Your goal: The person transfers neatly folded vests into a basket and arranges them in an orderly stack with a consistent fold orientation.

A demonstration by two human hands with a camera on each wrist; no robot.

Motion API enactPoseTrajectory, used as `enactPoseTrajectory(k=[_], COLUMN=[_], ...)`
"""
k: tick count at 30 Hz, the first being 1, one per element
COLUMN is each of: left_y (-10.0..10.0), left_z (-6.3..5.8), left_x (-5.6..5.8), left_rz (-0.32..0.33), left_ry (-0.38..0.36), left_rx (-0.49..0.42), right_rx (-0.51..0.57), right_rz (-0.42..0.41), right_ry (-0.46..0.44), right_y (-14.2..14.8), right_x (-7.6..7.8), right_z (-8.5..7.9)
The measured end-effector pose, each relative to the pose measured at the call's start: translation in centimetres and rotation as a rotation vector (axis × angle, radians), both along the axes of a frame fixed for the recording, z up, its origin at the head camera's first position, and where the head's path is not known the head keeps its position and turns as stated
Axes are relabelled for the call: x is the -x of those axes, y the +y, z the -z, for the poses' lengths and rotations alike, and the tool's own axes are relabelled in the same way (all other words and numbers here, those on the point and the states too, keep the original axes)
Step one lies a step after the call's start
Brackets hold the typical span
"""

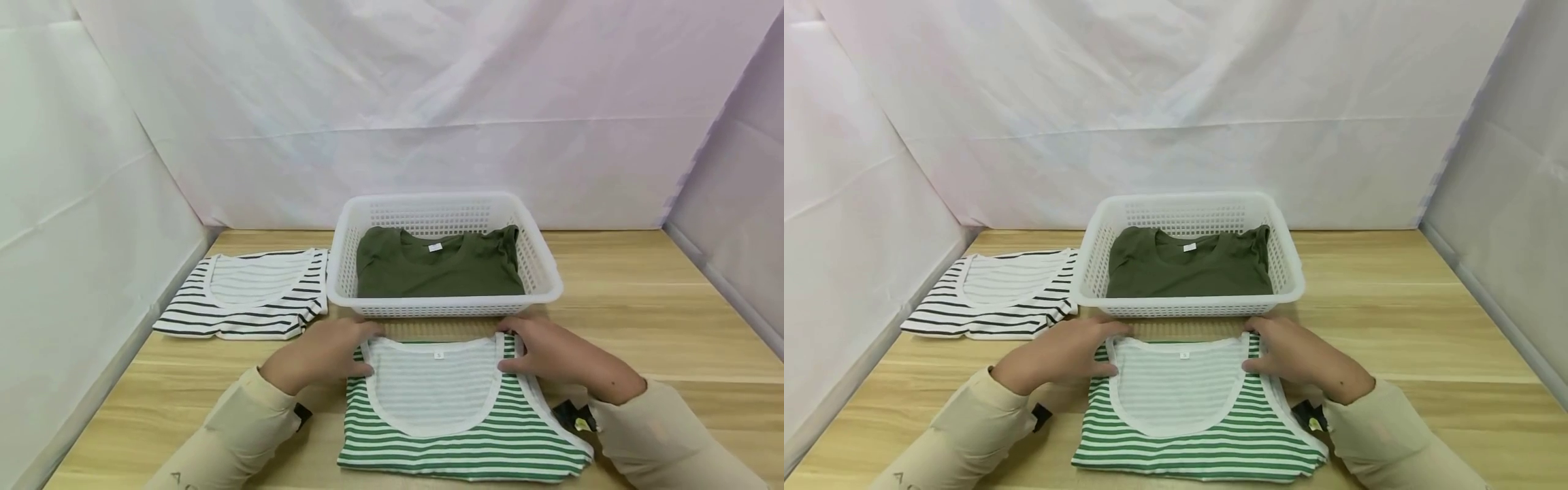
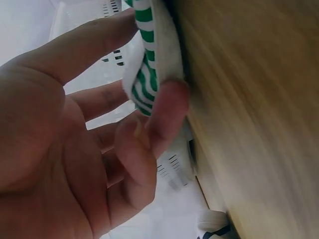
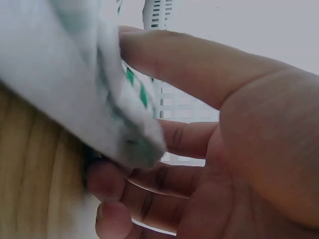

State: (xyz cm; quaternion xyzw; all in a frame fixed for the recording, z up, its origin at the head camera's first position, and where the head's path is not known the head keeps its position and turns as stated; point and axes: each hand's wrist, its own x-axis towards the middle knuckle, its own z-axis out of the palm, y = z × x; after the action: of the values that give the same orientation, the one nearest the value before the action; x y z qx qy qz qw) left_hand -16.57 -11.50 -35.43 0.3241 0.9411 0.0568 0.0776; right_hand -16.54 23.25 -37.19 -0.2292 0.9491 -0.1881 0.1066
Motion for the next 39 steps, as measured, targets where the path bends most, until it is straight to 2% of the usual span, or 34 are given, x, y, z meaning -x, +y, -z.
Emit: enactPoseTrajectory(k=[7, 11, 17, 21, 26, 30, 39], left_y=[0.0, -0.1, -0.2, -0.5, -1.3, -1.5, -1.1], left_z=[0.1, 0.4, 0.7, 0.7, 0.4, 0.2, 0.0], left_x=[0.3, 0.5, 0.9, 1.1, 1.4, 1.5, 1.6], left_rz=[-0.068, -0.073, -0.042, -0.009, 0.064, 0.098, 0.147], left_ry=[-0.091, -0.110, -0.114, -0.154, -0.236, -0.266, -0.304], left_rx=[0.001, -0.008, -0.021, -0.069, -0.150, -0.184, -0.305], right_rx=[0.027, 0.034, 0.036, 0.061, 0.136, 0.221, 0.197], right_rz=[-0.025, -0.027, -0.047, -0.093, -0.195, -0.266, -0.262], right_ry=[-0.050, -0.085, -0.082, -0.089, -0.118, -0.153, -0.205], right_y=[0.1, 0.2, 0.3, 0.3, 0.6, 0.7, 0.9], right_x=[0.0, -0.1, 0.0, 0.0, 0.0, -0.1, -0.1], right_z=[-0.1, 0.0, 0.1, 0.1, -0.2, -0.3, -0.2])
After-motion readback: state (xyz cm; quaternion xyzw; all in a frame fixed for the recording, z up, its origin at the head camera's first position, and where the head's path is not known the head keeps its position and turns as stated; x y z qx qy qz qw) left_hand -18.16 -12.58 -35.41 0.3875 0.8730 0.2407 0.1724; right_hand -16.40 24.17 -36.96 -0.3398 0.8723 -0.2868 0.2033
